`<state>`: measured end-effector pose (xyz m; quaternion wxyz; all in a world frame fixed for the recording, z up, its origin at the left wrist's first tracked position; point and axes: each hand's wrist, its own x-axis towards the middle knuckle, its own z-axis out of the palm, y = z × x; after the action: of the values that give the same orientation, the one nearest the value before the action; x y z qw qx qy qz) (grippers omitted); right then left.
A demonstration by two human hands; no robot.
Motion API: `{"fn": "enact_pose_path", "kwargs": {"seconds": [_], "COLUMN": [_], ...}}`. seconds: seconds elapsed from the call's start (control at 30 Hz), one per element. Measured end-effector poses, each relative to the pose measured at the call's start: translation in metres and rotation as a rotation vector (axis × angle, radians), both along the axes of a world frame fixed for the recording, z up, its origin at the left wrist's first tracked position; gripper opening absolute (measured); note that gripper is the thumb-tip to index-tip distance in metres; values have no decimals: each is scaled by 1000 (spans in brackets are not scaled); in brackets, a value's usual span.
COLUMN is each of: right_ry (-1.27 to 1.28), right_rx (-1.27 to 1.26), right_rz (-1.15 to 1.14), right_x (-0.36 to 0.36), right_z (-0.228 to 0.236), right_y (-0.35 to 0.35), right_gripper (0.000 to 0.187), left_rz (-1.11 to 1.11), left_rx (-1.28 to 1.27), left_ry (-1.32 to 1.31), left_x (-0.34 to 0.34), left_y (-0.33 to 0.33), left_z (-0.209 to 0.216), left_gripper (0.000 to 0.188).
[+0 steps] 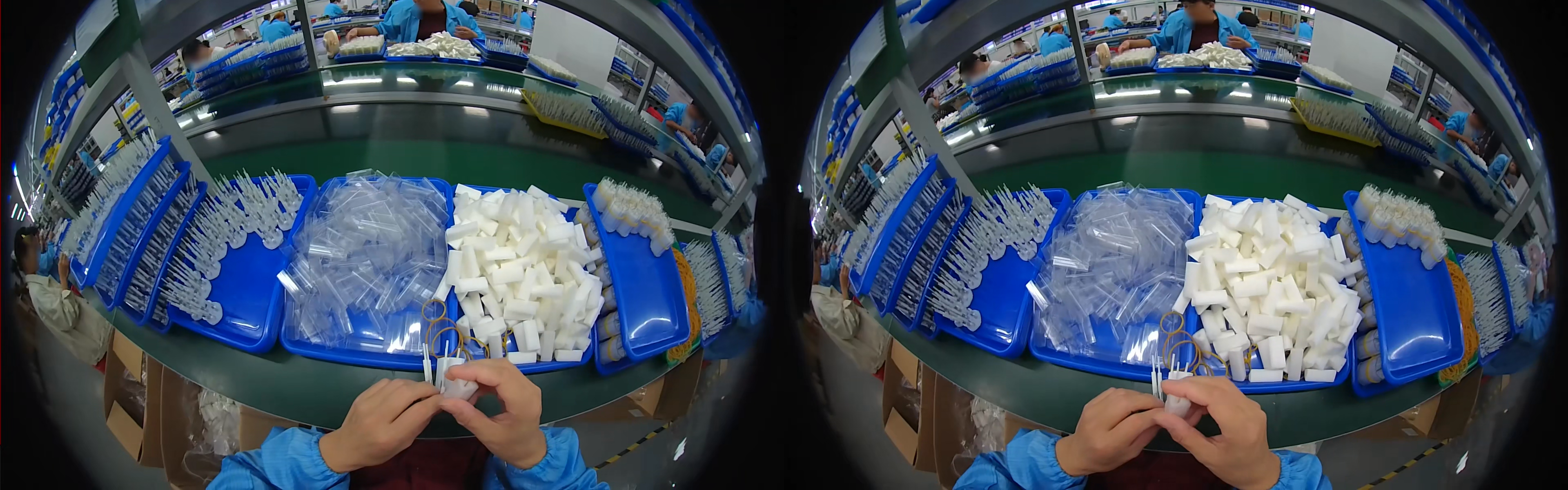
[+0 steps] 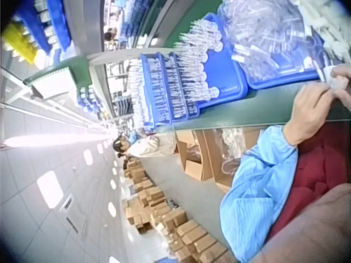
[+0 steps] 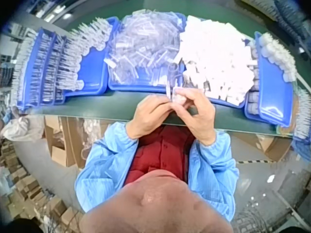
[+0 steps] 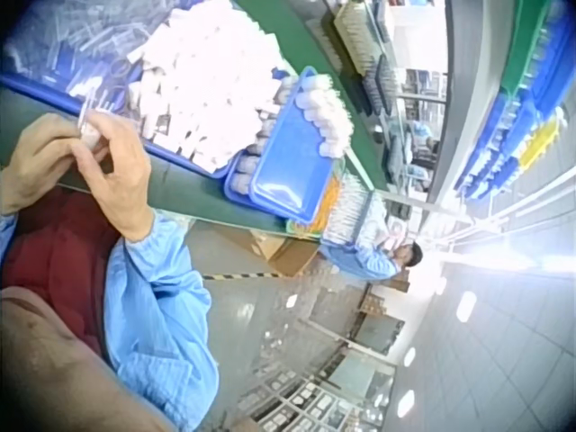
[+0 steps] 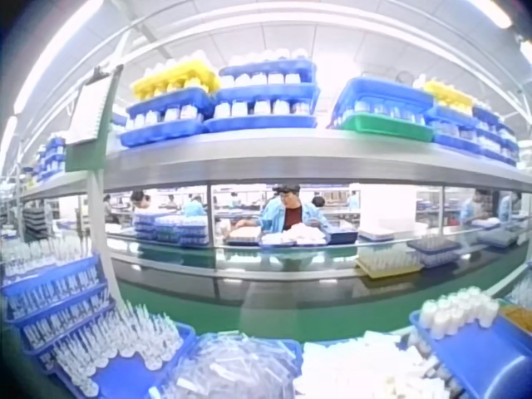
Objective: Assembling plastic components into wick housings and securing them with rubber bands.
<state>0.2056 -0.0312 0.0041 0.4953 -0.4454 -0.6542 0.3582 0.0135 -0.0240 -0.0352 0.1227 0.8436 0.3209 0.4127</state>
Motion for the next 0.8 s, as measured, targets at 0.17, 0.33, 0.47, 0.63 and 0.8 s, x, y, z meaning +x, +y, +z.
{"fn": "enact_pose_path", "kwargs": {"seconds": [0.17, 0.33, 0.47, 0.63, 0.8], "right_ry": [-76, -316, -282, -422, -95], "right_rx": [20, 29, 35, 105, -52], "right_rz": [-29, 160, 299, 292, 130], "right_x": [5, -1, 5, 9, 21], "right_z": [8, 22, 31, 30, 12], "right_y": [6, 8, 10, 12, 12], "right_gripper": [34, 39, 50, 51, 36], "left_rz": [-24, -18, 10, -22, -117], "left_rx": [28, 35, 23, 27, 35], "left_ry": [64, 91, 99, 116, 183], "left_x": [-2, -1, -6, -6, -7], "left_y": [-1, 0, 5, 5, 5], "left_z": [7, 5, 6, 8, 13], "left_gripper": [28, 28, 28, 32, 41]}}
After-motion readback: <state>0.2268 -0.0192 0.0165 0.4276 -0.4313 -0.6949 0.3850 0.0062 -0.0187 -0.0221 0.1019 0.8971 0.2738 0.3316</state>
